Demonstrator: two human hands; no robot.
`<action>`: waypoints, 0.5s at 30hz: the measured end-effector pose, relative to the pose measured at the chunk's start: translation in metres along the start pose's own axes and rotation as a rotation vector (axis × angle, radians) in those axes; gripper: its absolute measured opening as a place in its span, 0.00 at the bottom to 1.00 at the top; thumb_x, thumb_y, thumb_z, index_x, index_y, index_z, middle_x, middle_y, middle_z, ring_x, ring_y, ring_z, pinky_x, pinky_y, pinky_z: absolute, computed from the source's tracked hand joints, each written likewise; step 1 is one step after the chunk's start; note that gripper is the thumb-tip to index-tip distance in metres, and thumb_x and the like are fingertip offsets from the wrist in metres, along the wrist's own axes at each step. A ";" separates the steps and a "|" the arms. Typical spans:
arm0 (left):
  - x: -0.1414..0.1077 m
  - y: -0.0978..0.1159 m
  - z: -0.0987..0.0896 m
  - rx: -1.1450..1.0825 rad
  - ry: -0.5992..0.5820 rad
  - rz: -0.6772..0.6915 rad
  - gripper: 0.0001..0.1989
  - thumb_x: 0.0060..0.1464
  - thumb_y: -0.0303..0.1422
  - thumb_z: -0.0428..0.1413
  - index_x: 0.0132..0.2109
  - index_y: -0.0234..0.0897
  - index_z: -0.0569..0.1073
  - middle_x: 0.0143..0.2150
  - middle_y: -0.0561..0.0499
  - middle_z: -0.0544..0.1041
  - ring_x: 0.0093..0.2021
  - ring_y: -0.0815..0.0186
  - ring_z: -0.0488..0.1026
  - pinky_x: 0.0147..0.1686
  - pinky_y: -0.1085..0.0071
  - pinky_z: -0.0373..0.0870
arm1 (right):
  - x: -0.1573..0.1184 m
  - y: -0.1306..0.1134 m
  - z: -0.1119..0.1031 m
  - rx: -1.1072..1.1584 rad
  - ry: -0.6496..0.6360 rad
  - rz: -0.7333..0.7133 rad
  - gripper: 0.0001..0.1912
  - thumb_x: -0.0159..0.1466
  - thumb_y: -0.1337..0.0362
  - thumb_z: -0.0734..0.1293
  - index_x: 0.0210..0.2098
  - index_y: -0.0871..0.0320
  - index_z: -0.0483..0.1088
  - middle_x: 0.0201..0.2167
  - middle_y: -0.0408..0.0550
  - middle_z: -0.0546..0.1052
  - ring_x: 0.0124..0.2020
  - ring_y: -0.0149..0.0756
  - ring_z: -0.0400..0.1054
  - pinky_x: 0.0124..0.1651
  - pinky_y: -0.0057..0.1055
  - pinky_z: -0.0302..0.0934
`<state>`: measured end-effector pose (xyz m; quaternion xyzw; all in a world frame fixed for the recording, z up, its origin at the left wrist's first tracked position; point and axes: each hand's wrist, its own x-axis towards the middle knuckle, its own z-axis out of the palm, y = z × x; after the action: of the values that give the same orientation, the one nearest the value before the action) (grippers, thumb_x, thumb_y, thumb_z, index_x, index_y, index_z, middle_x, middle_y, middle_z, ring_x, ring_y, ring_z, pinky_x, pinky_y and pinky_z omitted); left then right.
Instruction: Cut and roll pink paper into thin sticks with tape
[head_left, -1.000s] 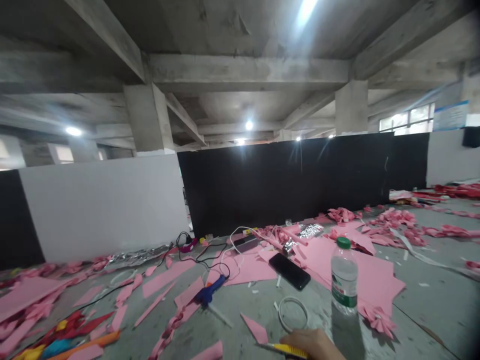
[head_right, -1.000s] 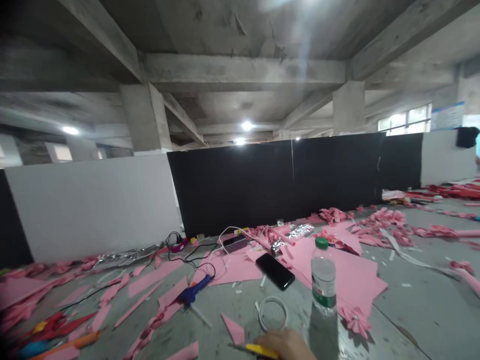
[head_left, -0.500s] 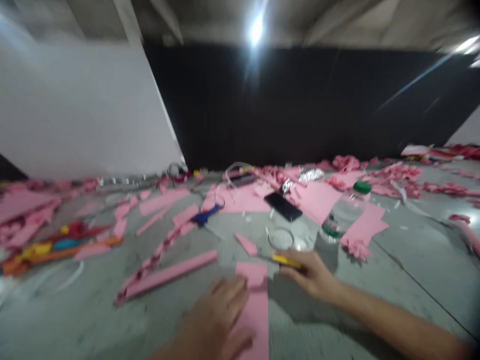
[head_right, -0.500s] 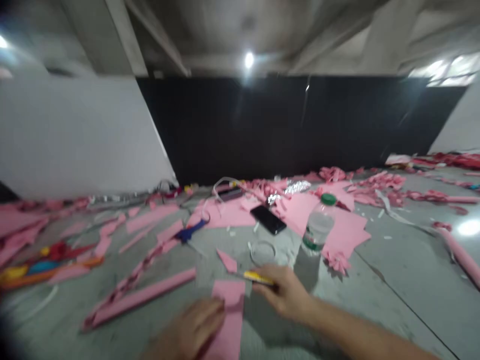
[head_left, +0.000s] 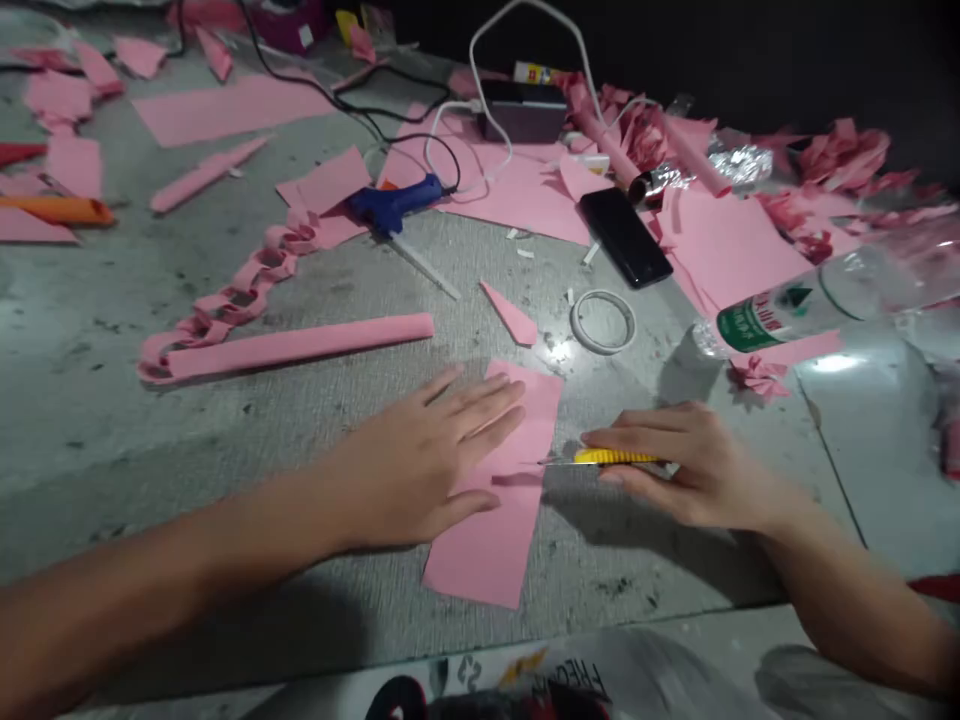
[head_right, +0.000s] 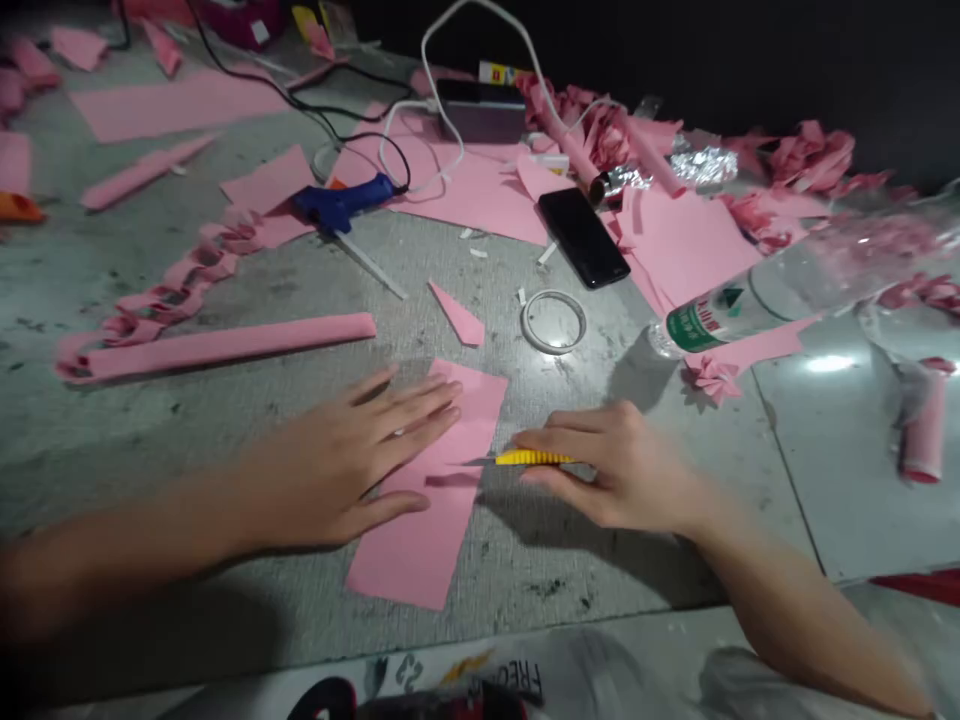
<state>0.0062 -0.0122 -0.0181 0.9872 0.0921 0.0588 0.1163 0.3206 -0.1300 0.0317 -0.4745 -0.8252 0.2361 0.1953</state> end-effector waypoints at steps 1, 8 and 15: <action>0.000 -0.002 -0.001 0.003 -0.018 0.001 0.37 0.76 0.51 0.49 0.79 0.30 0.60 0.82 0.37 0.55 0.83 0.47 0.52 0.80 0.44 0.47 | 0.000 0.002 0.004 -0.013 -0.032 0.002 0.13 0.76 0.61 0.71 0.58 0.57 0.78 0.38 0.47 0.84 0.31 0.31 0.76 0.32 0.29 0.60; 0.007 0.003 0.005 -0.001 0.032 -0.150 0.38 0.72 0.52 0.55 0.75 0.28 0.66 0.80 0.32 0.59 0.79 0.42 0.59 0.77 0.40 0.55 | -0.004 0.013 0.012 -0.067 -0.117 0.021 0.17 0.77 0.62 0.69 0.63 0.55 0.74 0.40 0.44 0.83 0.32 0.30 0.78 0.31 0.30 0.59; 0.011 0.008 -0.001 -0.028 -0.007 -0.211 0.37 0.67 0.55 0.59 0.73 0.36 0.71 0.80 0.35 0.60 0.77 0.40 0.64 0.72 0.37 0.63 | -0.006 0.009 0.011 -0.110 -0.128 0.015 0.17 0.77 0.65 0.68 0.64 0.61 0.73 0.41 0.46 0.82 0.30 0.31 0.75 0.30 0.33 0.60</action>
<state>0.0186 -0.0174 -0.0141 0.9705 0.1942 0.0440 0.1362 0.3235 -0.1334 0.0165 -0.4747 -0.8440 0.2220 0.1139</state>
